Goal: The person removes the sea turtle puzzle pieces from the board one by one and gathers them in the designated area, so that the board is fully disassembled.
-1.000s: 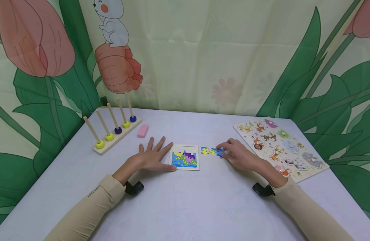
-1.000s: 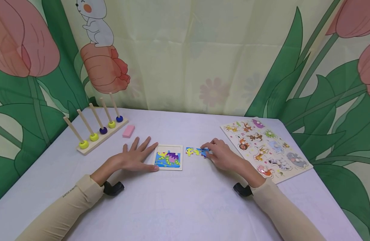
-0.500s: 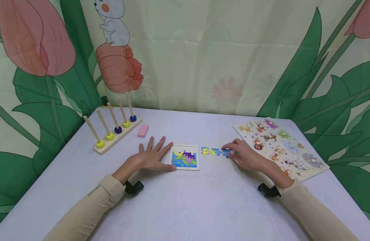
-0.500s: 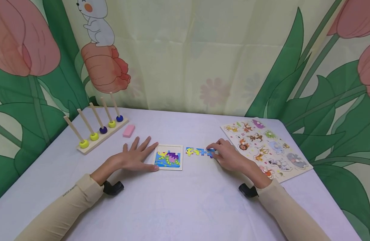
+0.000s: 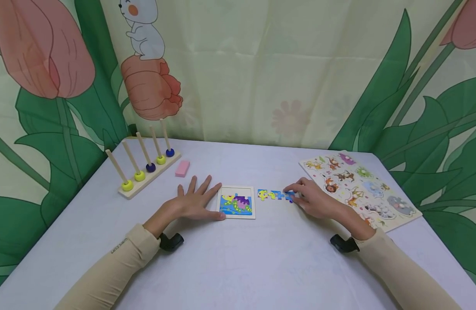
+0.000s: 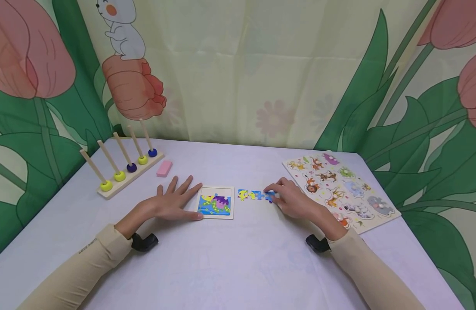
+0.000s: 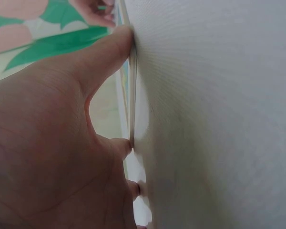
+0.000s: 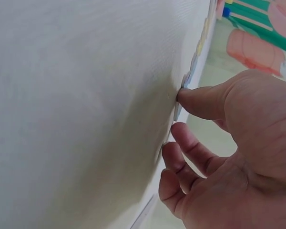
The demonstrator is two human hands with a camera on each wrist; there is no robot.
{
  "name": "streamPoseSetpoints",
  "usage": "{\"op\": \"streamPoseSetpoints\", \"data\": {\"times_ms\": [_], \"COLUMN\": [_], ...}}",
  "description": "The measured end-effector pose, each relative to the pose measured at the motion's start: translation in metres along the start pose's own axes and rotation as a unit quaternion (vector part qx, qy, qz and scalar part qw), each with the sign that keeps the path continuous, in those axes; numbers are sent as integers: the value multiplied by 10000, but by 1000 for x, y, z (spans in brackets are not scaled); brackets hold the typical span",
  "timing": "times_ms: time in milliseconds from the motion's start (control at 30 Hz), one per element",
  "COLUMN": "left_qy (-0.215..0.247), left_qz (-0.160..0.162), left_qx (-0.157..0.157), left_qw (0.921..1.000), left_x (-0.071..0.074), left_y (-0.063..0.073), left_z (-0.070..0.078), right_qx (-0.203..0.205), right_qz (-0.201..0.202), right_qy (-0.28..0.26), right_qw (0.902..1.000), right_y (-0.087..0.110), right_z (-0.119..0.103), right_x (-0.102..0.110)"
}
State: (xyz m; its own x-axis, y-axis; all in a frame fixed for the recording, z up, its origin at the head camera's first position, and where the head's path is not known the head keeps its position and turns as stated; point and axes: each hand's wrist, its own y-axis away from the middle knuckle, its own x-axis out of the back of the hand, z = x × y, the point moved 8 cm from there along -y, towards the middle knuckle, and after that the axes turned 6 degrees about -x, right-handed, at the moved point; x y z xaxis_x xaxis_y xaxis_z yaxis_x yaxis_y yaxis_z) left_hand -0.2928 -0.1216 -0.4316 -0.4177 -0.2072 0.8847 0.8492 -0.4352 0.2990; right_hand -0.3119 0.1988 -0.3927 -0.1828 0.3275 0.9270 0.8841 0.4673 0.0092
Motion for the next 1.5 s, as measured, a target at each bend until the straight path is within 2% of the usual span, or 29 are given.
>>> {"op": "streamPoseSetpoints", "data": {"times_ms": [633,1100,1333,1500], "left_qy": [-44,-61,-71,-38], "left_qz": [-30,-7,31,43], "left_qx": [-14,-31,-11,-13], "left_qw": [10000,10000,10000,10000], "left_x": [3,4,4,3], "left_y": [3,3,3,3], "left_z": [3,4,4,5], "right_qx": [-83,-49,142,140], "right_qz": [-105,-7,216,181], "right_qy": [-79,-143,-249,-342], "right_qw": [9999,9999,9994,9992], "right_y": [-3,0,0,-6], "right_z": [1,2,-6,-15], "right_x": [-1,1,4,1]}}
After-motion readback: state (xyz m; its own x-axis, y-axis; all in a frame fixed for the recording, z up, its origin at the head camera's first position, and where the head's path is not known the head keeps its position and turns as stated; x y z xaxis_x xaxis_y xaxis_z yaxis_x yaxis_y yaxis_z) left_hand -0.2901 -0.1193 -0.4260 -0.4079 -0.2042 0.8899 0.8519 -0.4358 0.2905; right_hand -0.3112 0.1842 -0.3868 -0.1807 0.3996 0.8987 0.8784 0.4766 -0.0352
